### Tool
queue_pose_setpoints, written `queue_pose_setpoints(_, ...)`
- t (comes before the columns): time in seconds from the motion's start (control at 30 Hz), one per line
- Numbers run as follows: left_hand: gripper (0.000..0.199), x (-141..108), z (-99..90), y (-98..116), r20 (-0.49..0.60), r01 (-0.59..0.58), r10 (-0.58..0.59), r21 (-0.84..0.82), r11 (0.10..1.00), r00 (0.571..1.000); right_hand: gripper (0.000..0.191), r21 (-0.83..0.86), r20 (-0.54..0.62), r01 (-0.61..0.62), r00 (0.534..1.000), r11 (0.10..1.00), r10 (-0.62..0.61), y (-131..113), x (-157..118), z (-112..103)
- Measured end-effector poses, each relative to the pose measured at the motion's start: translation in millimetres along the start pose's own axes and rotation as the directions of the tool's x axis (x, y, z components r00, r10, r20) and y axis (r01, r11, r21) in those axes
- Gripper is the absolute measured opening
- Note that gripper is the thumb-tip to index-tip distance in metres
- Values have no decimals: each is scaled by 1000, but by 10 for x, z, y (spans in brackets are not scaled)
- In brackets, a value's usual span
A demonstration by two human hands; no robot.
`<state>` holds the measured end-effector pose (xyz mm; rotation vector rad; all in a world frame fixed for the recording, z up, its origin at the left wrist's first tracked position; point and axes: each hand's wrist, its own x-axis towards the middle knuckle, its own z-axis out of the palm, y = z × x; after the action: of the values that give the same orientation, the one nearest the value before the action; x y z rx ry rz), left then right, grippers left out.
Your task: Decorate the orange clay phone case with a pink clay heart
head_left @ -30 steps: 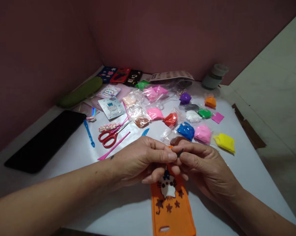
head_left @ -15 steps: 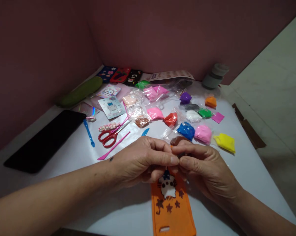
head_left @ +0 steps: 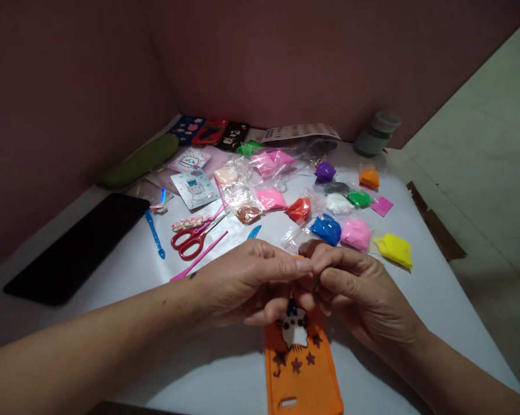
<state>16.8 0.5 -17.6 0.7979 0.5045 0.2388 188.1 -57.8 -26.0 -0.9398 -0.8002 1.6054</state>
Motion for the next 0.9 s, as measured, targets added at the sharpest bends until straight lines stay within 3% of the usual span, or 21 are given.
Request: queue_pose_setpoints(0.9,30,6,-23,0,36,-9,10,-32,999,999,20,10,-21,-47,999,999,47,-2,-6,-46)
